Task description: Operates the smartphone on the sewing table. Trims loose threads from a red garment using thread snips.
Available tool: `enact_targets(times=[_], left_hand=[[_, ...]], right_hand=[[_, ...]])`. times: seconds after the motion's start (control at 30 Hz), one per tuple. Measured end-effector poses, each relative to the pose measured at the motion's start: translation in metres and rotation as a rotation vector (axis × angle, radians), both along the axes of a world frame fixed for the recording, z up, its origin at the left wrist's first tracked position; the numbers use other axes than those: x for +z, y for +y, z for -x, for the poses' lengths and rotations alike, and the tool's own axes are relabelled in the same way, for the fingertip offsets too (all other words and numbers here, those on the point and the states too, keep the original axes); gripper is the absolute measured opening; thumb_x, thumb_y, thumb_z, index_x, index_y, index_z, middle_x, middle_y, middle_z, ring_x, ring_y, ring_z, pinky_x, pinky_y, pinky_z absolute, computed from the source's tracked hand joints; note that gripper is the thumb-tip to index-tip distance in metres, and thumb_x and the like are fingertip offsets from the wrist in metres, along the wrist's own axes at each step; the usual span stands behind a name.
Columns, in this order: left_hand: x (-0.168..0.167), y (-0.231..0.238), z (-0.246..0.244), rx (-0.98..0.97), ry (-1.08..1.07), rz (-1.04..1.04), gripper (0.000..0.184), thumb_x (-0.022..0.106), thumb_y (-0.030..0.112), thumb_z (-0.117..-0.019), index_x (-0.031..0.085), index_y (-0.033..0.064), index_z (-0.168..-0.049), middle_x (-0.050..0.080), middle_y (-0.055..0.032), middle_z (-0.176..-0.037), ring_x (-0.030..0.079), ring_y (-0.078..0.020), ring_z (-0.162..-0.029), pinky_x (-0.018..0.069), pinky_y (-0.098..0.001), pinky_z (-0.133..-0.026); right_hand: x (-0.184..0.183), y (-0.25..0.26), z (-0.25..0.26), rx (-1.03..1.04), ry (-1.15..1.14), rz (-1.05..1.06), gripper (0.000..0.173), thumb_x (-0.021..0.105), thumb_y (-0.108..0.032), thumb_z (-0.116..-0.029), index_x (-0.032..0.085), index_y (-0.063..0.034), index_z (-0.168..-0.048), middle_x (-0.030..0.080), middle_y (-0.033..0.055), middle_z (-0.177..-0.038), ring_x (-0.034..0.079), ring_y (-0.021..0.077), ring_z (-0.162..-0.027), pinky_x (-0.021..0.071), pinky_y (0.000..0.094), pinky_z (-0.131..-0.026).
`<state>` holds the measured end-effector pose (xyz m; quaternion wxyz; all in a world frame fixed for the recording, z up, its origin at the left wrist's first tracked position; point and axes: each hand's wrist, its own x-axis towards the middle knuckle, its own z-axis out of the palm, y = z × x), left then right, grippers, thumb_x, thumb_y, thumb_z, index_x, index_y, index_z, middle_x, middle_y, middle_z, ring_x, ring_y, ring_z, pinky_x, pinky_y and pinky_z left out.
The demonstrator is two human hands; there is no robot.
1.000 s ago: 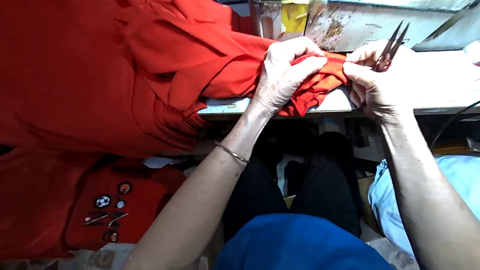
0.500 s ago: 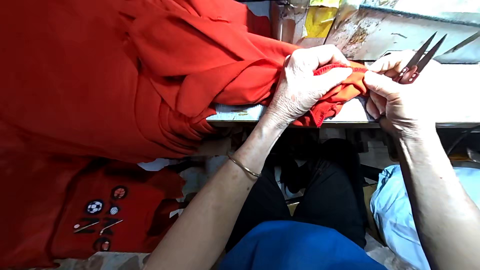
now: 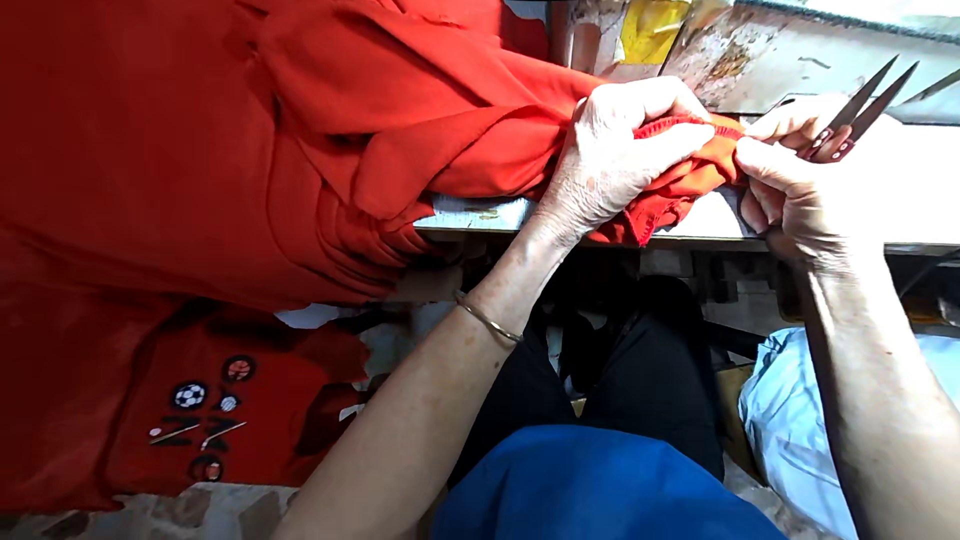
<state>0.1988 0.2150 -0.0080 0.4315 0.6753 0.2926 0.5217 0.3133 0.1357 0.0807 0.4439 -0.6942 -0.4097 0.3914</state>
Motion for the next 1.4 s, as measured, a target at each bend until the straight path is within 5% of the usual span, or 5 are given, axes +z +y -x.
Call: enact_targets(times=[0.8,1.0,1.07,1.17,1.4], left_hand=[[-0.004,0.002,0.001,0.060,0.009,-0.020,0.007,0.069,0.000,-0.0899,0.074,0.0033,-0.087,0.071,0.0019,-0.079,0.065,0.0018,-0.075,0.0523,-0.0163,-0.071],[-0.004,0.001,0.001,0.056,0.015,-0.003,0.007,0.068,0.001,-0.0907,0.074,0.0034,-0.089,0.072,0.0013,-0.083,0.066,0.0003,-0.080,0.0533,-0.0176,-0.075],[-0.002,0.001,0.001,0.054,0.013,0.016,0.007,0.068,0.000,-0.0911,0.074,0.0028,-0.090,0.072,0.0011,-0.083,0.066,0.0004,-0.080,0.0536,-0.0174,-0.076],[-0.002,-0.001,0.001,0.043,-0.017,0.044,0.007,0.068,-0.001,-0.0910,0.073,0.0033,-0.089,0.072,0.0020,-0.083,0.066,0.0002,-0.078,0.0539,-0.0171,-0.074],[-0.002,-0.001,0.000,0.047,-0.016,0.028,0.007,0.068,0.000,-0.0907,0.074,0.0034,-0.089,0.072,0.0021,-0.082,0.066,0.0012,-0.079,0.0537,-0.0162,-0.074]], right_hand=[[-0.080,-0.029,-0.068,0.277,0.110,-0.647,0.025,0.049,-0.002,-0.1008,0.061,-0.0095,-0.122,0.069,-0.0044,-0.097,0.051,0.0008,-0.049,0.0463,0.0164,-0.043],[-0.181,-0.110,-0.068,0.680,-0.558,-0.230,0.027,0.059,0.001,-0.0844,0.075,-0.0041,-0.106,0.073,0.0088,-0.093,0.072,0.0229,-0.081,0.0601,0.0459,-0.073],[-0.209,-0.113,-0.055,0.981,-0.575,0.143,0.027,0.055,0.000,-0.0952,0.074,-0.0026,-0.114,0.074,0.0146,-0.112,0.067,0.0331,-0.117,0.0396,0.0598,-0.112],[-0.231,-0.094,-0.040,1.300,-0.653,0.521,0.035,0.050,-0.002,-0.0991,0.066,-0.0025,-0.130,0.066,0.0158,-0.134,0.046,0.0321,-0.143,0.0089,0.0568,-0.126],[-0.241,-0.034,-0.124,0.400,-0.998,0.338,0.046,0.059,-0.007,-0.0969,0.058,0.0047,-0.141,0.044,0.0312,-0.153,0.030,0.0542,-0.147,0.0109,0.0850,-0.109]])
